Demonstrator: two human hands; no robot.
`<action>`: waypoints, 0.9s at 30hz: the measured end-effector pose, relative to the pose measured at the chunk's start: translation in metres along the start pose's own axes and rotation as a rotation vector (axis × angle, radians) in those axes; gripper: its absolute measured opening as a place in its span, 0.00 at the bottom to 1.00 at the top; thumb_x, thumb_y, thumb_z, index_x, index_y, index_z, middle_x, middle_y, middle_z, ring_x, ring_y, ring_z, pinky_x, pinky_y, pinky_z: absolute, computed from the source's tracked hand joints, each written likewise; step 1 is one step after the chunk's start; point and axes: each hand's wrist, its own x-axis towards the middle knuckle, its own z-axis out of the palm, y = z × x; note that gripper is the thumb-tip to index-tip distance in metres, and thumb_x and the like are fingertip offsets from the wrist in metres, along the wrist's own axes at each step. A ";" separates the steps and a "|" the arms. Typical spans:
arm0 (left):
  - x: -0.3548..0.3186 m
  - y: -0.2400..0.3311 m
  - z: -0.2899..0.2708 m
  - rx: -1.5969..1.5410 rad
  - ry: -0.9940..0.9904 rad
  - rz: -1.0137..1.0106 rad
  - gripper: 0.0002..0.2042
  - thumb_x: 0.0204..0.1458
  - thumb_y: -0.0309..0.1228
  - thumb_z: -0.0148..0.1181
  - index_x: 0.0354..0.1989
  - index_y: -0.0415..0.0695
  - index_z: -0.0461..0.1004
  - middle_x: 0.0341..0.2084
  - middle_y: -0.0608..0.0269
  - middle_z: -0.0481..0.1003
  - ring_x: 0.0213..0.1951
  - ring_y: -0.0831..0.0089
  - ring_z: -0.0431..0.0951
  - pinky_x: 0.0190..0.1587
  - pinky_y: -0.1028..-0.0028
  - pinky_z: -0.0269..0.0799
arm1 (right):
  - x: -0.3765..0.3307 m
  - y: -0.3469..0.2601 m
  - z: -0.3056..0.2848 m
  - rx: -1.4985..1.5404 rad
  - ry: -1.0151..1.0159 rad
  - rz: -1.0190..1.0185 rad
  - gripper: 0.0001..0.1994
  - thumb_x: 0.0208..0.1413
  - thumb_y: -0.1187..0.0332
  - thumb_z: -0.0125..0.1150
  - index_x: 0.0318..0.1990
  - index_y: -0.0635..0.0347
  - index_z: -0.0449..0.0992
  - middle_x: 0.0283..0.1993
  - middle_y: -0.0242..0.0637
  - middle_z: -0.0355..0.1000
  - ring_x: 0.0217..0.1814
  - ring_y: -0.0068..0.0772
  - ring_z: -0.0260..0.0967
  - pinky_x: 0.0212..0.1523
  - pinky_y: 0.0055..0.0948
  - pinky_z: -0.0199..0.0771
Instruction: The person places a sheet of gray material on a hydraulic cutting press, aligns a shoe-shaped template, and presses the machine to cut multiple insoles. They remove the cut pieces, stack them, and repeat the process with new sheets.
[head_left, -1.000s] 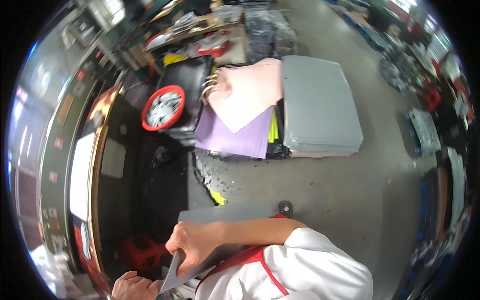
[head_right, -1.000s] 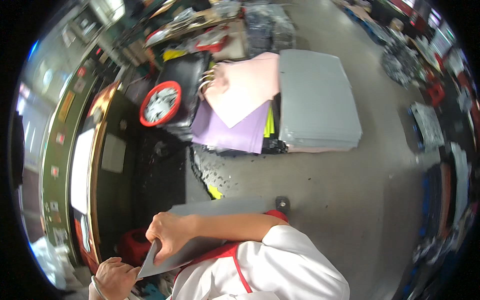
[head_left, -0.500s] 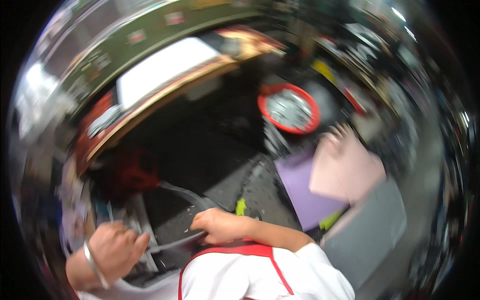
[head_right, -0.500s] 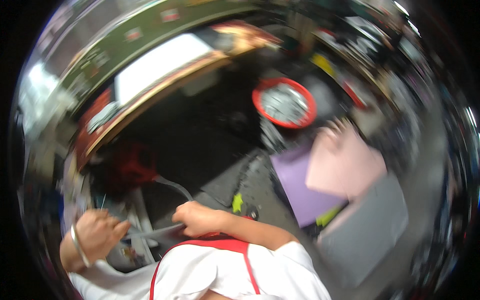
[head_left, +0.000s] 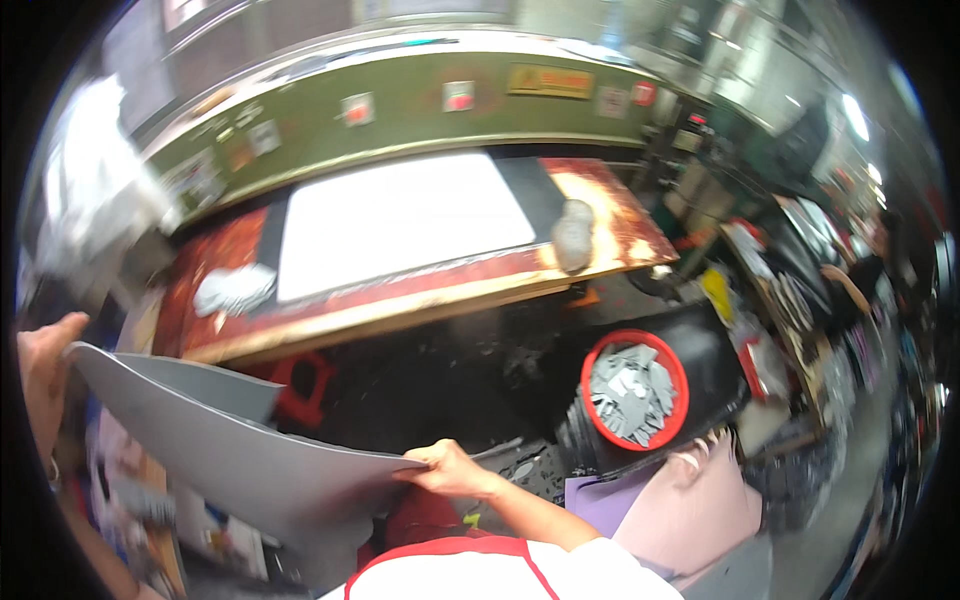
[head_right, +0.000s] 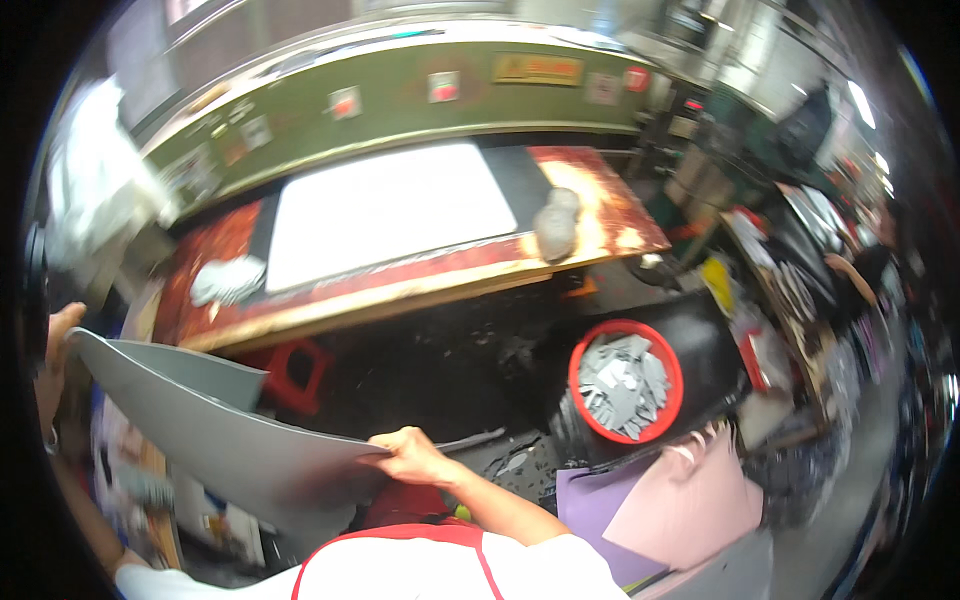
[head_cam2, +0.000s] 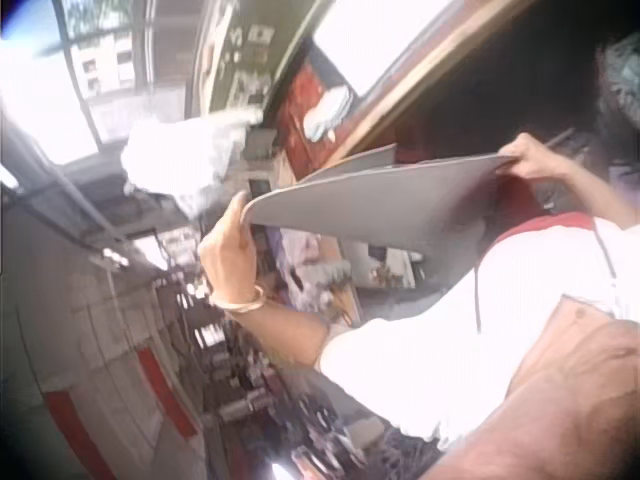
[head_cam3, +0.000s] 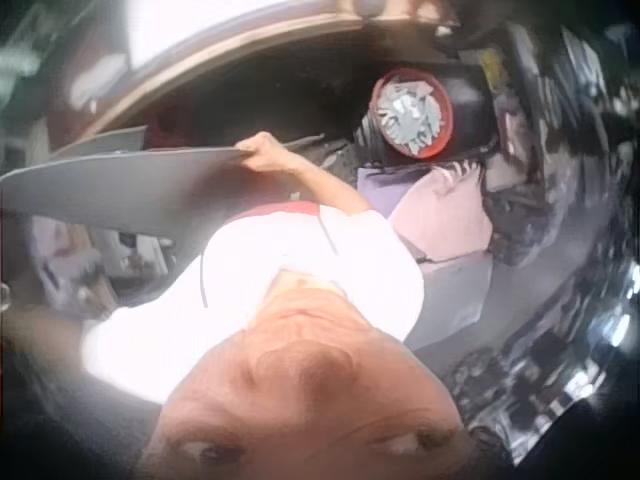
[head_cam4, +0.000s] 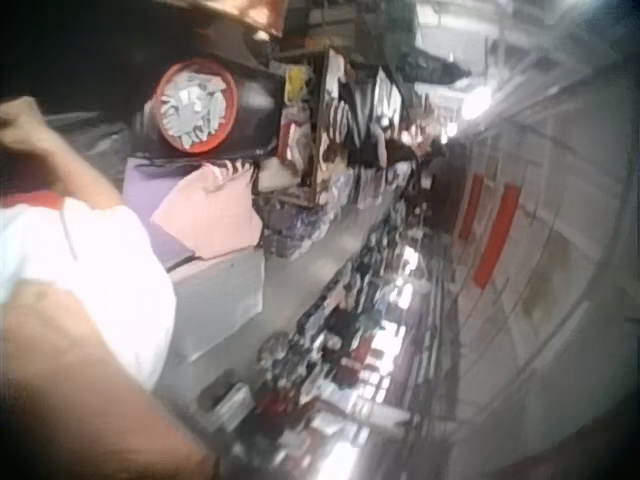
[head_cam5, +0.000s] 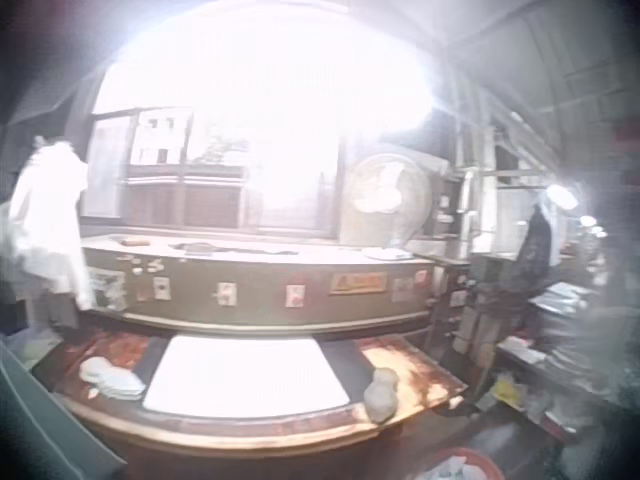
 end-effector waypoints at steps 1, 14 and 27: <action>0.047 -0.018 0.022 -0.008 0.188 0.005 0.16 0.49 0.21 0.53 0.48 0.45 0.74 0.32 0.49 0.77 0.33 0.52 0.77 0.36 0.63 0.72 | 0.018 -0.002 -0.013 0.021 0.034 0.035 0.10 0.52 0.70 0.62 0.43 0.59 0.77 0.33 0.40 0.77 0.34 0.16 0.70 0.41 0.21 0.70; 0.280 0.007 0.356 -0.189 -0.244 -0.317 0.19 0.43 0.46 0.64 0.32 0.42 0.75 0.30 0.54 0.76 0.34 0.59 0.78 0.35 0.63 0.74 | 0.085 0.069 -0.243 -0.138 1.001 0.584 0.14 0.51 0.70 0.62 0.44 0.67 0.76 0.38 0.39 0.77 0.38 0.27 0.73 0.41 0.30 0.72; 0.307 -0.027 0.494 -0.898 0.125 -0.908 0.16 0.53 0.37 0.56 0.41 0.36 0.75 0.33 0.42 0.76 0.37 0.54 0.77 0.40 0.62 0.71 | 0.269 0.018 -0.395 -0.468 0.846 0.150 0.17 0.54 0.69 0.56 0.50 0.70 0.73 0.45 0.45 0.74 0.48 0.30 0.70 0.51 0.30 0.67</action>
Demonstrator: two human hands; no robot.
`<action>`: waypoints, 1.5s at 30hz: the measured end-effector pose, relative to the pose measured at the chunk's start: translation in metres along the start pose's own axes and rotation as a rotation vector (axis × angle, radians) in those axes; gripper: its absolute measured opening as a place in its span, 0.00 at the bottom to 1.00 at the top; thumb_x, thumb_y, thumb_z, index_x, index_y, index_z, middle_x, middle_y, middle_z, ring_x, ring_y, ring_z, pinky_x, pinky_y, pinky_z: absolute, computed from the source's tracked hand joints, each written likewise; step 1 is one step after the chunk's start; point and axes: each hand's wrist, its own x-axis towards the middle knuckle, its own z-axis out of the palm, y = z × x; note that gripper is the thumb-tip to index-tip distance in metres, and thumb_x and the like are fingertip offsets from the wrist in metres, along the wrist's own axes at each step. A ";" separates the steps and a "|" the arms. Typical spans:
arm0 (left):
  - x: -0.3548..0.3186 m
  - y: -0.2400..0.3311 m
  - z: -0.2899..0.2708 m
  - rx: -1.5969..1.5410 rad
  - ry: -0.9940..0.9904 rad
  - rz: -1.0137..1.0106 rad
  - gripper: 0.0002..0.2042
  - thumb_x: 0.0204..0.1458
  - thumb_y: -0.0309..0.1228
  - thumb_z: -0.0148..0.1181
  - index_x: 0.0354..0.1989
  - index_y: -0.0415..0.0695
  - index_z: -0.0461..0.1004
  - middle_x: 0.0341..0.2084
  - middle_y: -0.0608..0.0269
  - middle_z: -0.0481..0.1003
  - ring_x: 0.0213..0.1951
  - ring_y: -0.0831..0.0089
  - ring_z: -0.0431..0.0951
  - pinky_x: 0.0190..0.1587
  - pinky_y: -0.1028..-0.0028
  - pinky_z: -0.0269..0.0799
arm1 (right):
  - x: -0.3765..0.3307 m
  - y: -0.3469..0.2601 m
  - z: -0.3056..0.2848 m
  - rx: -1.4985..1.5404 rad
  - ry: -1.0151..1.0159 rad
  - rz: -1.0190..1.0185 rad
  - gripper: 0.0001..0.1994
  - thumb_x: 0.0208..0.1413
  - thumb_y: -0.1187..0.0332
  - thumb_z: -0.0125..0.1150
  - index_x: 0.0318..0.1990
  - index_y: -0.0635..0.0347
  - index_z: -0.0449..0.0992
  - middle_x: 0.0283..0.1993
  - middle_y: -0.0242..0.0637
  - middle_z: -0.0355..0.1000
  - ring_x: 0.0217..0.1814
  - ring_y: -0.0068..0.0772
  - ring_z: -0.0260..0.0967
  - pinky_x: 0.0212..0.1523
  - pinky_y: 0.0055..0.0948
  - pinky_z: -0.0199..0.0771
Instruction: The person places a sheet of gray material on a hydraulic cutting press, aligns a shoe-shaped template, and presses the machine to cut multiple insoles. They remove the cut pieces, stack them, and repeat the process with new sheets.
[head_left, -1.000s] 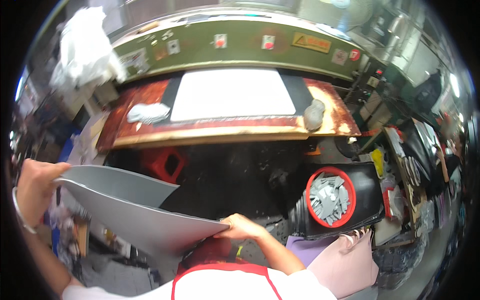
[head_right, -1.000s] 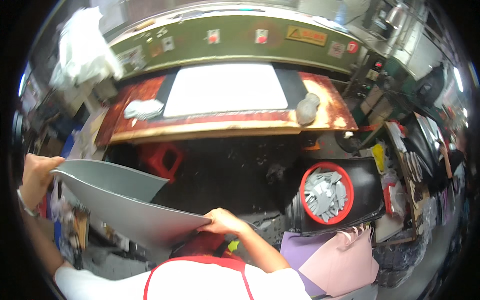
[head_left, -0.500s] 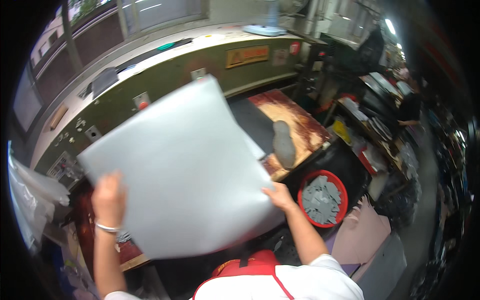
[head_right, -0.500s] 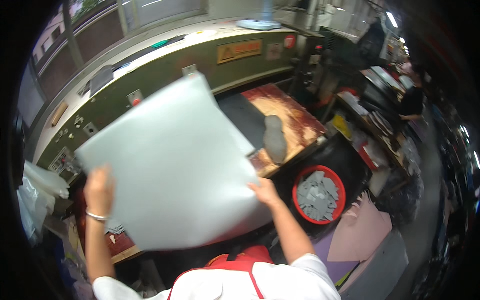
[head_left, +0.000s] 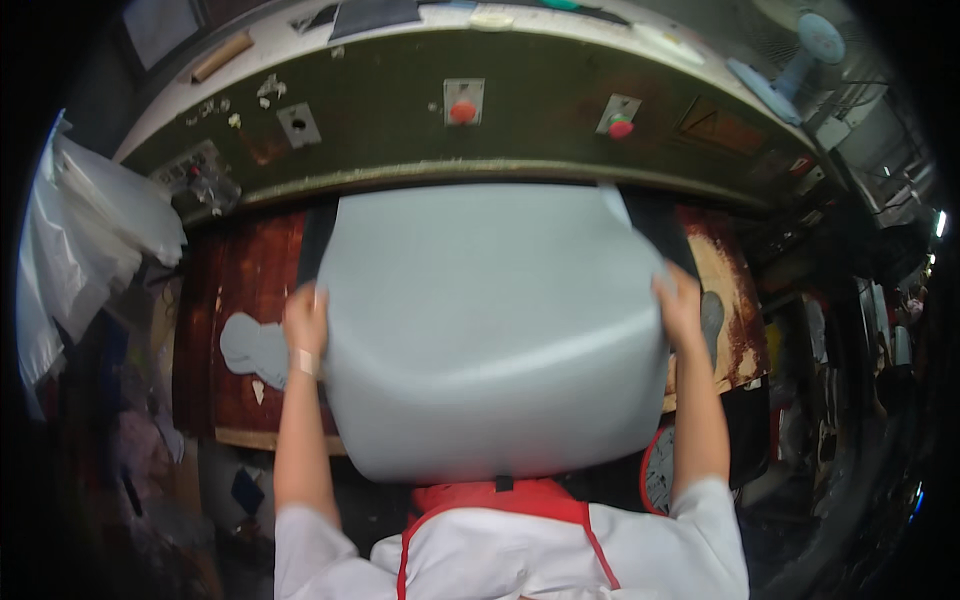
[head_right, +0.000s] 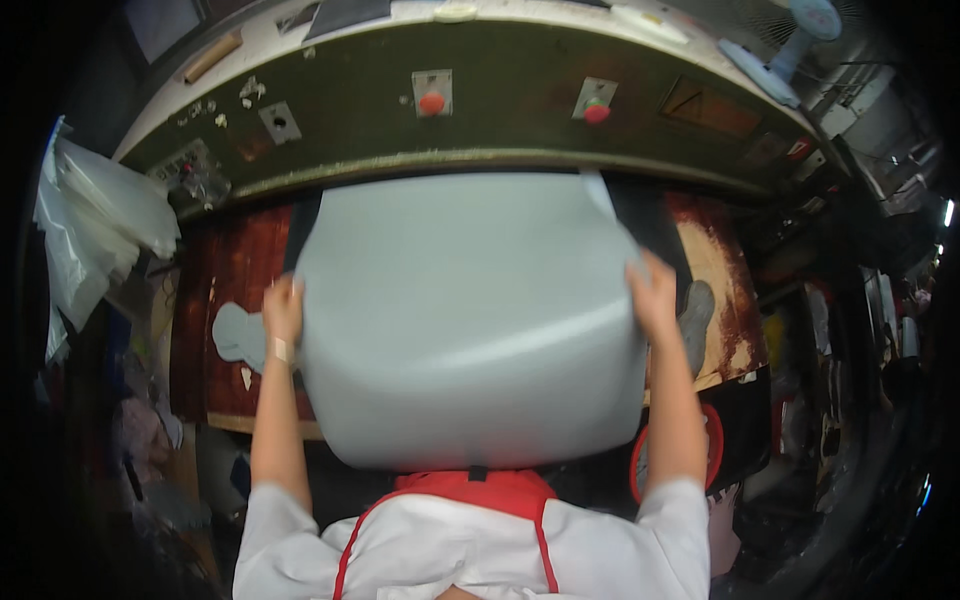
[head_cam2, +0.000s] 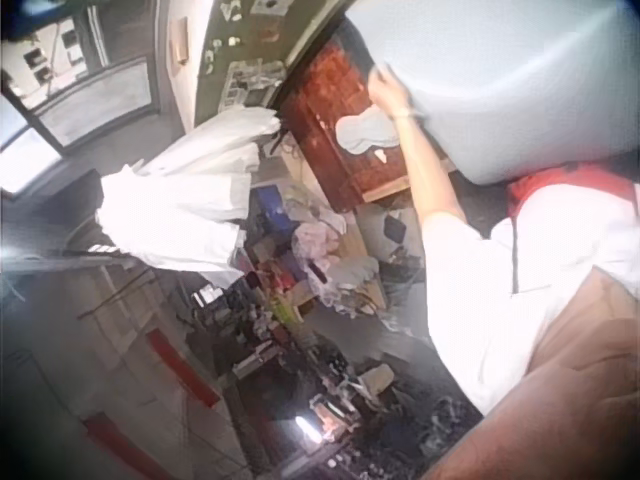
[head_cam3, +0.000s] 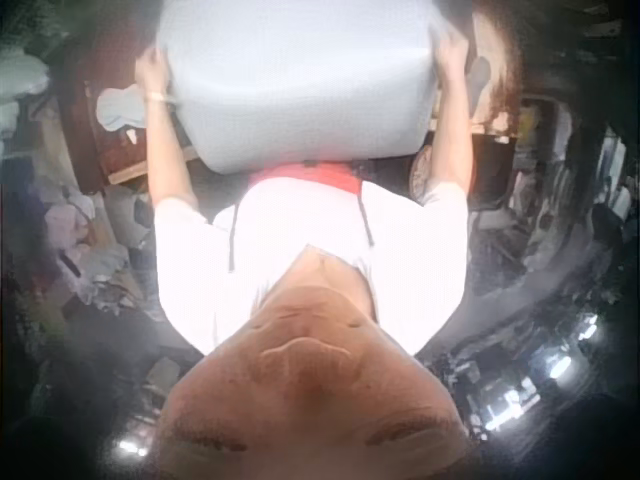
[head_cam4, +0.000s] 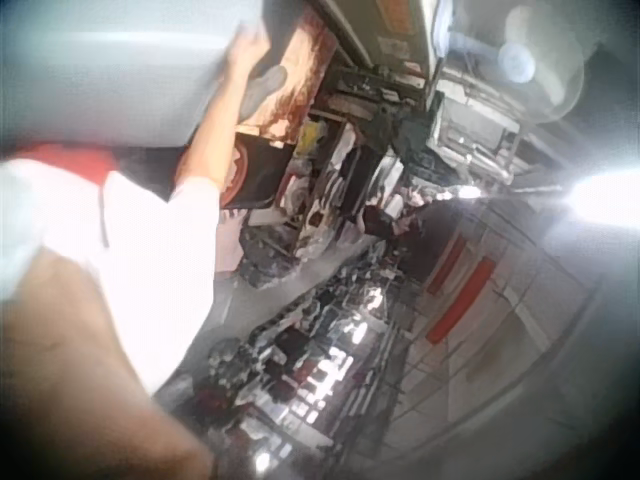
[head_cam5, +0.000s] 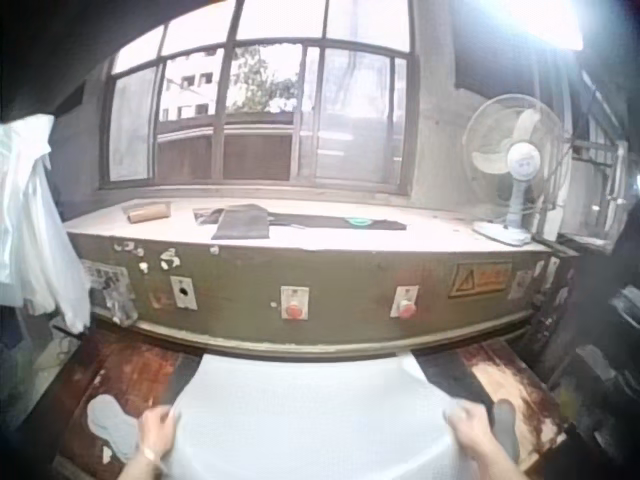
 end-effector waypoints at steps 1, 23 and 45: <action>0.033 0.013 0.007 -0.119 0.065 0.015 0.17 0.55 0.38 0.54 0.45 0.36 0.74 0.40 0.42 0.75 0.44 0.54 0.76 0.46 0.65 0.70 | 0.047 -0.001 0.024 -0.011 0.154 -0.077 0.21 0.55 0.67 0.57 0.56 0.66 0.68 0.43 0.44 0.75 0.45 0.29 0.70 0.48 0.28 0.68; -0.065 0.013 0.061 0.229 0.189 -0.021 0.17 0.52 0.38 0.58 0.45 0.38 0.73 0.39 0.45 0.75 0.40 0.48 0.75 0.42 0.60 0.71 | -0.052 0.078 0.020 -0.737 0.229 -0.030 0.17 0.54 0.60 0.58 0.46 0.62 0.74 0.43 0.52 0.73 0.46 0.55 0.69 0.48 0.42 0.68; -0.069 0.015 0.075 0.124 0.271 -0.026 0.16 0.49 0.37 0.59 0.43 0.41 0.73 0.33 0.54 0.76 0.36 0.57 0.77 0.38 0.63 0.74 | -0.095 0.065 -0.054 -0.689 0.234 -0.135 0.41 0.33 0.63 0.76 0.58 0.66 0.62 0.59 0.50 0.62 0.63 0.48 0.56 0.64 0.42 0.56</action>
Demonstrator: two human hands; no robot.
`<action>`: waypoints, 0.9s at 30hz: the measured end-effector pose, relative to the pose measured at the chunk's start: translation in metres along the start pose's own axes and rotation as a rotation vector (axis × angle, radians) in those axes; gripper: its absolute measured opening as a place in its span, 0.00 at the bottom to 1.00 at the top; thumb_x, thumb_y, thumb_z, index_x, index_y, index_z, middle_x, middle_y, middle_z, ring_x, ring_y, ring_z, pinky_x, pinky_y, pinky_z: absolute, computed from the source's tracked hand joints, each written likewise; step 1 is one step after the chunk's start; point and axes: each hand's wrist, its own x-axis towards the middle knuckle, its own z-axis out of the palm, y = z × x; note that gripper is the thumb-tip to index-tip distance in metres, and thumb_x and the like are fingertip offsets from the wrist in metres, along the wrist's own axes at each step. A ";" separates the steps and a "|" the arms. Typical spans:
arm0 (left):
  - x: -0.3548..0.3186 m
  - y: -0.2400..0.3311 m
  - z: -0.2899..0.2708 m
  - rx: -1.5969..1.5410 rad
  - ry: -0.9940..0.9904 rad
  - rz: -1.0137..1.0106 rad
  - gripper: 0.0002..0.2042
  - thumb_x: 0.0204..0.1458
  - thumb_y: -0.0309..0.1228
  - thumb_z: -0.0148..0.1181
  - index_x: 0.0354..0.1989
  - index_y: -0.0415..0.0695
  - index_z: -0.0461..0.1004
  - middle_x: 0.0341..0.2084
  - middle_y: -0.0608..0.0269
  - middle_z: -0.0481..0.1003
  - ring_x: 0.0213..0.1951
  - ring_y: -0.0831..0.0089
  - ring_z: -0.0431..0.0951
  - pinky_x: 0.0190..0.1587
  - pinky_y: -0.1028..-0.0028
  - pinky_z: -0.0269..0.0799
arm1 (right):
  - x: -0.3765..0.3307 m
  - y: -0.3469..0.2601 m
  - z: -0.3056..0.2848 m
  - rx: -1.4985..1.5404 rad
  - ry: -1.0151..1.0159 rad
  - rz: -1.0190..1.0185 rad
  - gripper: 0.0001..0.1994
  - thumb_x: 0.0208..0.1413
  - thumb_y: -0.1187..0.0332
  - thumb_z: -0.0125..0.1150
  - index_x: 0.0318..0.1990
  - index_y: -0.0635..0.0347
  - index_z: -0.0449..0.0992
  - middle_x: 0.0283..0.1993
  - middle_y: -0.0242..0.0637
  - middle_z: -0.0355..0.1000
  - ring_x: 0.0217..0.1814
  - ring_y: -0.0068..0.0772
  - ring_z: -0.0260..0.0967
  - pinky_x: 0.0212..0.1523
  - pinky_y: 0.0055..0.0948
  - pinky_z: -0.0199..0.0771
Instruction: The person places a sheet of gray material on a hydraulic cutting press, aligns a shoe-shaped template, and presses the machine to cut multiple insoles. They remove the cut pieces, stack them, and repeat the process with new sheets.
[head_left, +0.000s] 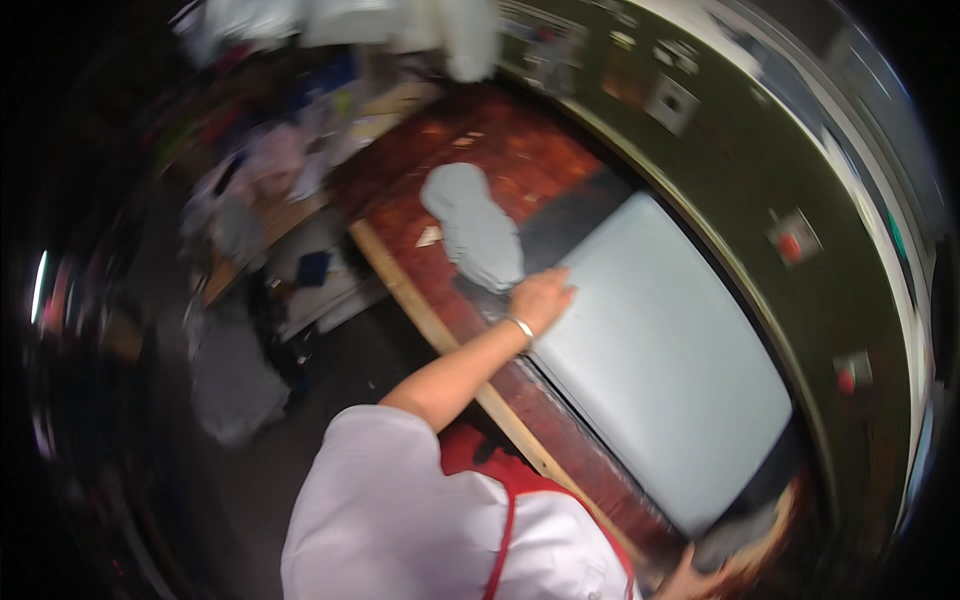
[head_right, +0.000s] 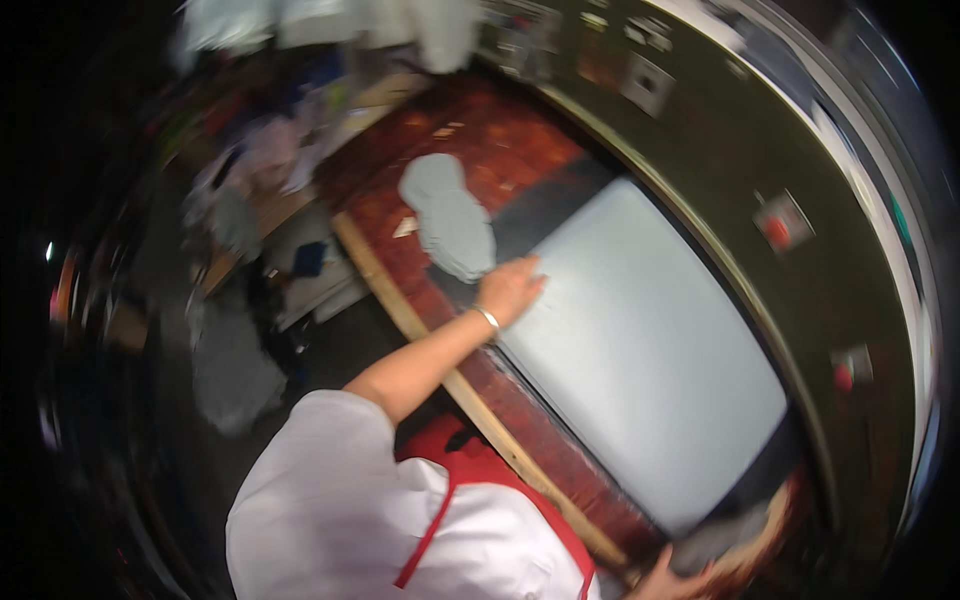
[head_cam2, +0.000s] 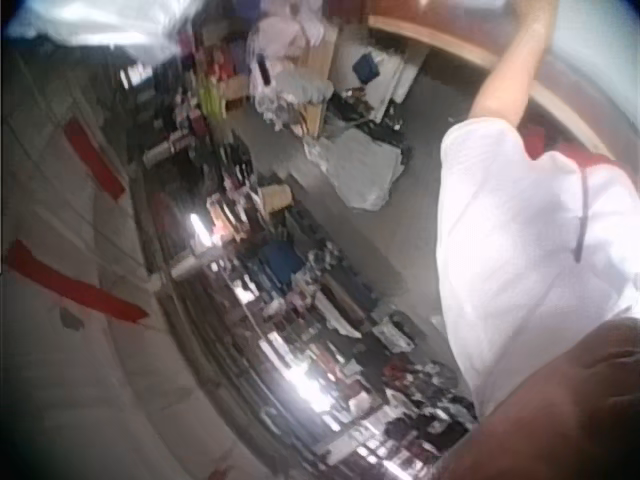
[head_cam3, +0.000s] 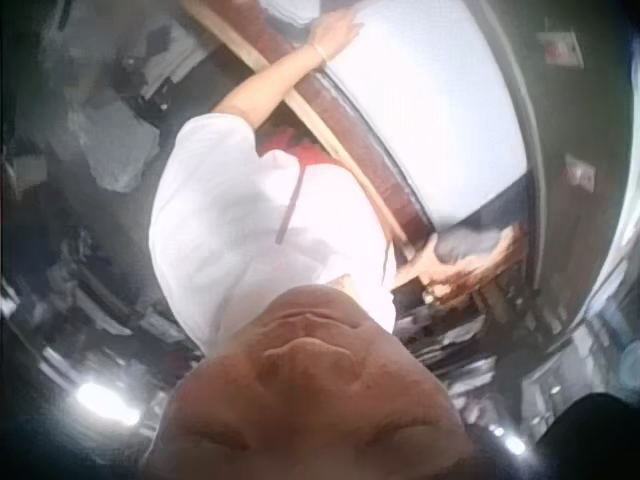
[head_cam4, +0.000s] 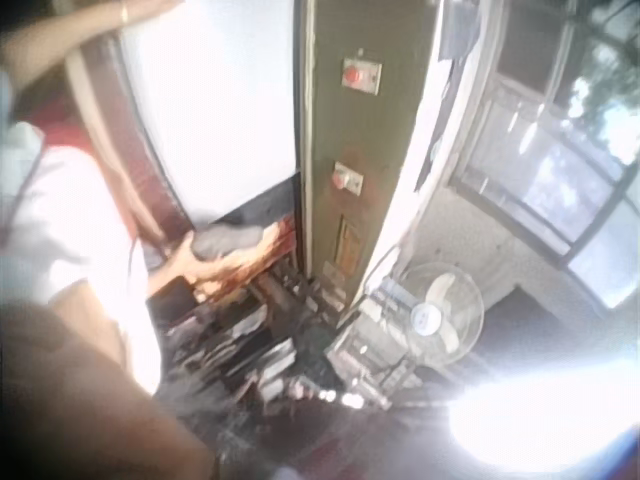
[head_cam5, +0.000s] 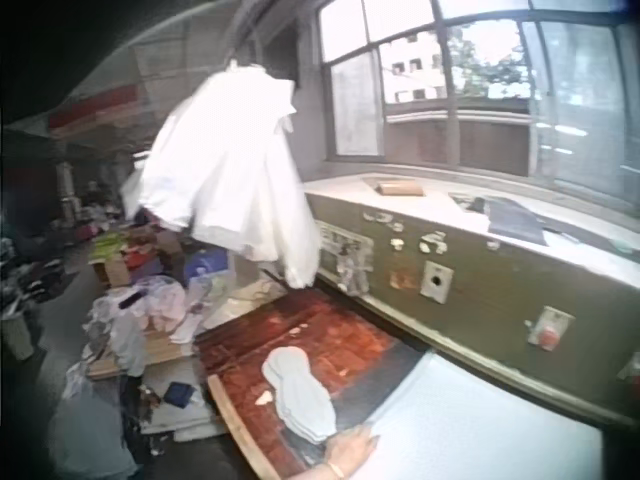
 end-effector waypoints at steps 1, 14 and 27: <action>0.001 -0.002 0.000 -0.026 0.040 0.042 0.16 0.50 0.36 0.59 0.44 0.40 0.73 0.33 0.52 0.76 0.36 0.55 0.77 0.38 0.63 0.74 | -0.002 -0.028 0.003 0.214 -0.014 0.018 0.42 0.31 0.71 0.73 0.60 0.62 0.60 0.60 0.44 0.59 0.63 0.44 0.55 0.64 0.42 0.55; -0.002 -0.016 -0.023 -0.098 -0.244 0.149 0.20 0.52 0.27 0.55 0.55 0.37 0.65 0.27 0.50 0.74 0.29 0.53 0.74 0.32 0.60 0.70 | -0.002 -0.381 0.140 0.885 -0.602 -0.278 0.42 0.26 0.71 0.71 0.56 0.57 0.59 0.57 0.54 0.55 0.61 0.52 0.54 0.61 0.43 0.55; 0.063 0.009 -0.004 -0.141 -0.282 0.160 0.19 0.53 0.24 0.51 0.55 0.38 0.65 0.29 0.50 0.74 0.32 0.54 0.75 0.34 0.63 0.70 | 0.043 -0.377 0.180 0.708 -0.513 -0.267 0.47 0.38 0.61 0.72 0.64 0.68 0.51 0.65 0.62 0.47 0.67 0.60 0.46 0.65 0.47 0.51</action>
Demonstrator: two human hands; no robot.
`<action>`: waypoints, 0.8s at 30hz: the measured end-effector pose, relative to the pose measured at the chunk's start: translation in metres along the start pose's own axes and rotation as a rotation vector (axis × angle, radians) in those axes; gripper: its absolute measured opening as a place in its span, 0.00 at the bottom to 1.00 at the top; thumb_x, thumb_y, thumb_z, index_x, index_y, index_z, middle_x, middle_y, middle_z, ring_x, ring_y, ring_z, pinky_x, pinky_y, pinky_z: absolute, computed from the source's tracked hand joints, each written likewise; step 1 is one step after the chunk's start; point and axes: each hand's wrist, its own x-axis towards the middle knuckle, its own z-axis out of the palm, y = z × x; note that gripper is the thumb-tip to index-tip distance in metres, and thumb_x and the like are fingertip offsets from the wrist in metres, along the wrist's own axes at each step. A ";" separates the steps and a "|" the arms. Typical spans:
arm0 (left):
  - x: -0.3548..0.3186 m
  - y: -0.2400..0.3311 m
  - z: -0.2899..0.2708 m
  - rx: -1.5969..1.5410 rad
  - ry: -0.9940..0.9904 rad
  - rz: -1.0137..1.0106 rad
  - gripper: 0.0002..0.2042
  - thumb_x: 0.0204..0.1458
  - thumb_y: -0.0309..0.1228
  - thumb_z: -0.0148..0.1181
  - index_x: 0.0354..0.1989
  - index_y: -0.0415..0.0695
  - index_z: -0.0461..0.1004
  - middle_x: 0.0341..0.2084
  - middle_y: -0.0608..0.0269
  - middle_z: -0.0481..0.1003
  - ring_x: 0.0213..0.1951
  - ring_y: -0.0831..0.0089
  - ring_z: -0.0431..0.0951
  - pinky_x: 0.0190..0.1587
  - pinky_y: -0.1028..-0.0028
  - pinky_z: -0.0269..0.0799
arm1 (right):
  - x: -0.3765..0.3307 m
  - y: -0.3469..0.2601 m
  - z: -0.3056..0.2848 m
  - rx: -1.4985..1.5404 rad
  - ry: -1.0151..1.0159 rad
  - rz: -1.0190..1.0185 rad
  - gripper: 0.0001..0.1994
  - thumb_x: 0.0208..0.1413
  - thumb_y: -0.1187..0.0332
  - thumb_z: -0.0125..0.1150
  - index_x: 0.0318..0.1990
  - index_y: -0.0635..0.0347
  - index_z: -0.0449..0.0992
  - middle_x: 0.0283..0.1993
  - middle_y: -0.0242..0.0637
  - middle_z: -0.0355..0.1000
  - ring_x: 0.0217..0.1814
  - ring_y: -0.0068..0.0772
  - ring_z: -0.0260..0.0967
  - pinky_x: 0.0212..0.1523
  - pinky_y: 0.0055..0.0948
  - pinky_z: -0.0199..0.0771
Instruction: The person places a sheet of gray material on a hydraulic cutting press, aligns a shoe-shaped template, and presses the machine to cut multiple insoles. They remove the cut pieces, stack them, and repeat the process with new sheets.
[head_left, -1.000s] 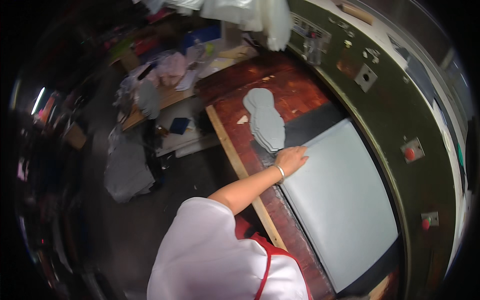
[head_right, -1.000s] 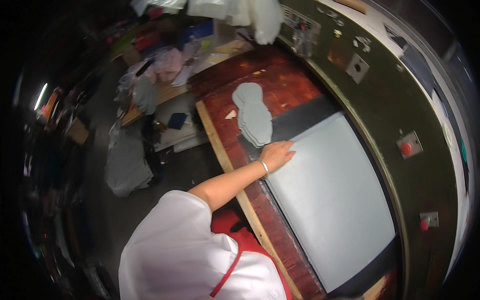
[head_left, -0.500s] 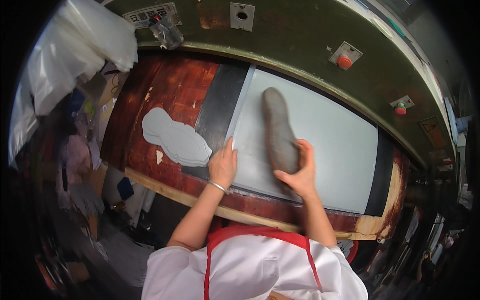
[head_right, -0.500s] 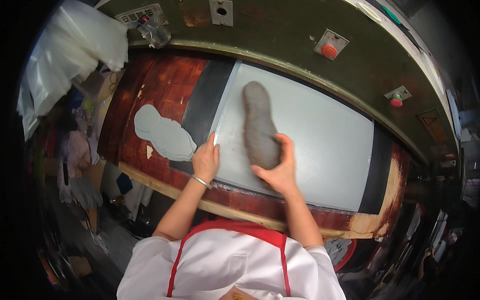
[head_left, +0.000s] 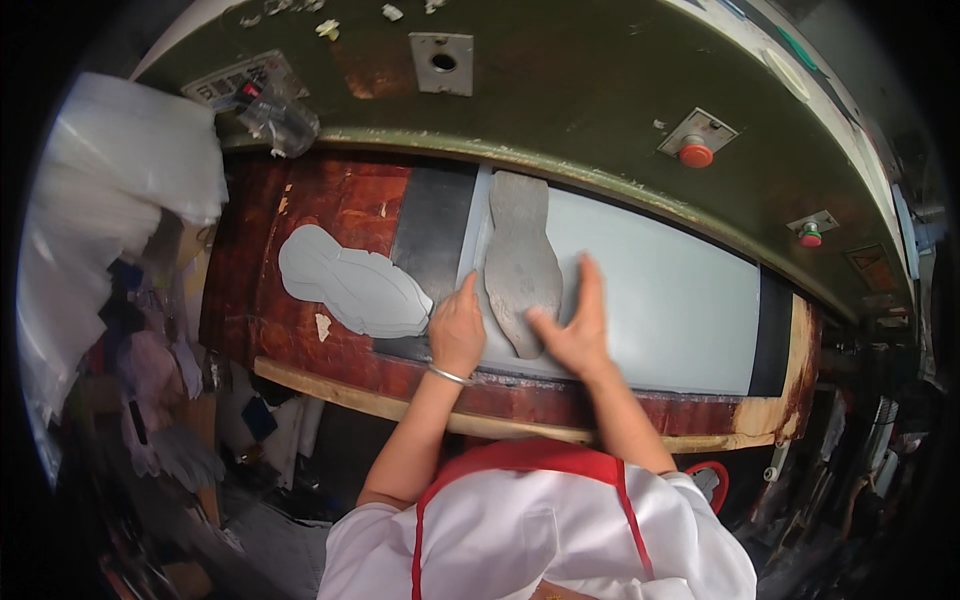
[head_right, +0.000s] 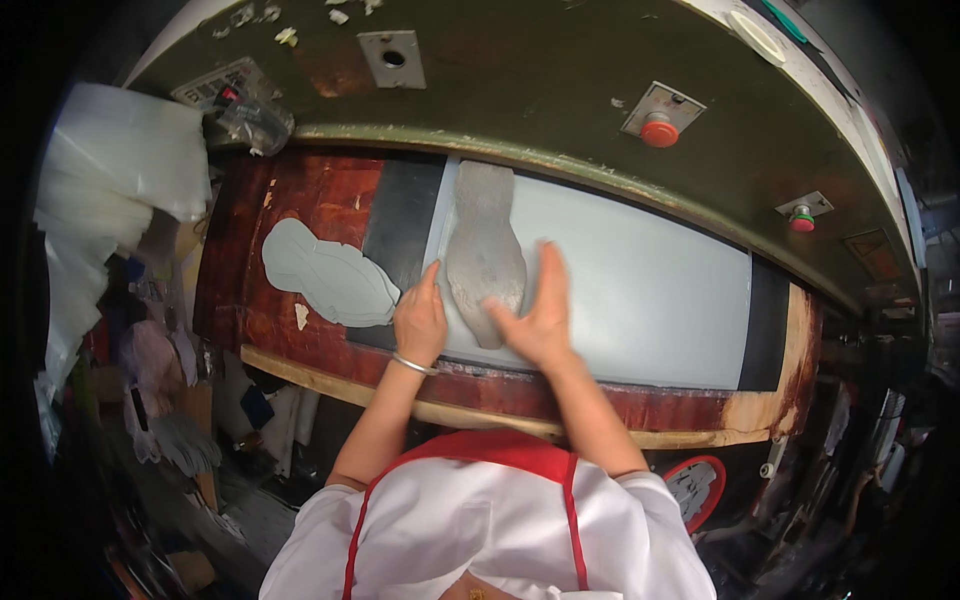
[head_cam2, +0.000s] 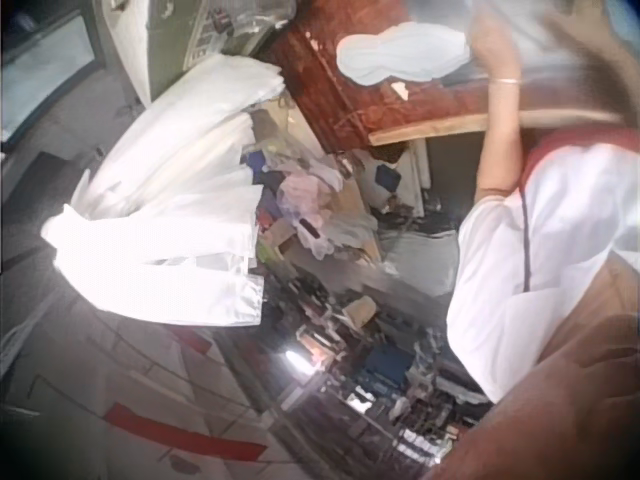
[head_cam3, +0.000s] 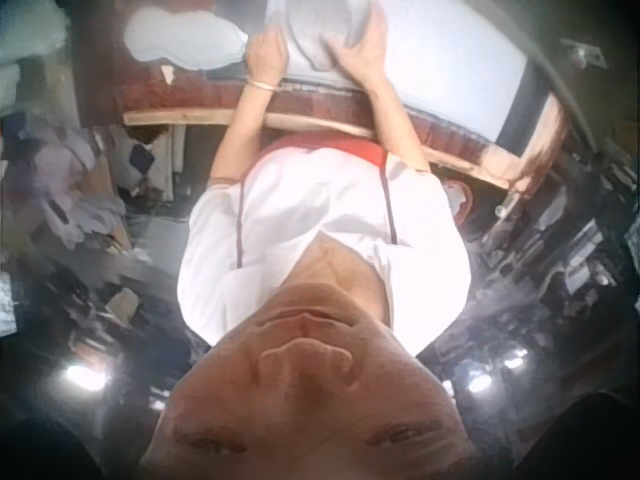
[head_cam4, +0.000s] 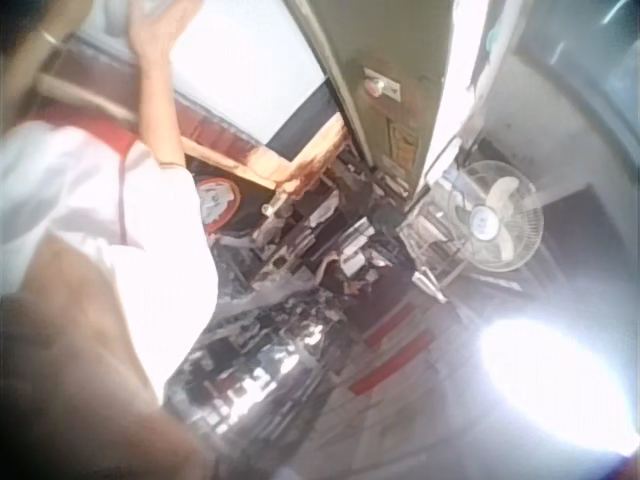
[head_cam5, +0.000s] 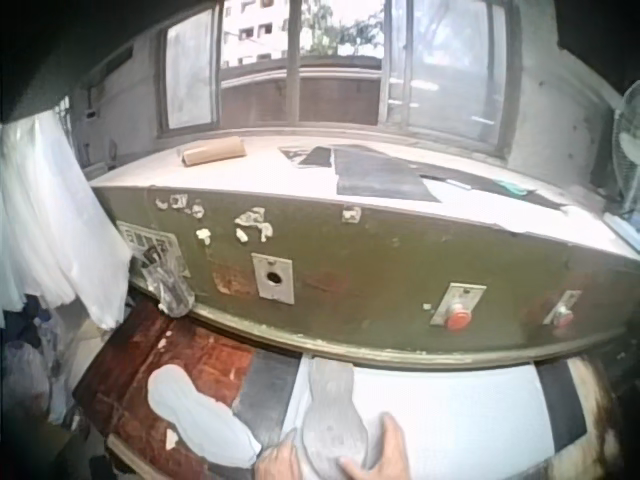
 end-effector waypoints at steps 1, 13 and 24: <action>0.013 0.000 -0.001 0.008 -0.045 -0.030 0.19 0.53 0.25 0.52 0.55 0.39 0.65 0.28 0.50 0.74 0.32 0.54 0.74 0.33 0.63 0.70 | 0.019 0.017 -0.018 0.046 0.117 0.090 0.45 0.44 0.60 0.69 0.65 0.69 0.48 0.67 0.56 0.49 0.70 0.51 0.47 0.67 0.42 0.49; 0.077 -0.001 0.022 -0.028 -0.032 -0.063 0.05 0.50 0.30 0.59 0.32 0.43 0.74 0.18 0.58 0.73 0.22 0.57 0.74 0.25 0.62 0.69 | 0.172 0.131 -0.236 -0.433 1.029 0.116 0.49 0.58 0.41 0.43 0.65 0.78 0.26 0.67 0.72 0.25 0.70 0.65 0.27 0.68 0.48 0.31; 0.118 0.003 0.033 0.003 0.063 -0.031 0.04 0.50 0.30 0.59 0.29 0.44 0.76 0.17 0.55 0.73 0.22 0.55 0.74 0.25 0.63 0.68 | 0.083 0.108 -0.166 -0.124 0.738 0.144 0.38 0.57 0.61 0.57 0.66 0.66 0.40 0.64 0.55 0.51 0.61 0.47 0.56 0.62 0.40 0.53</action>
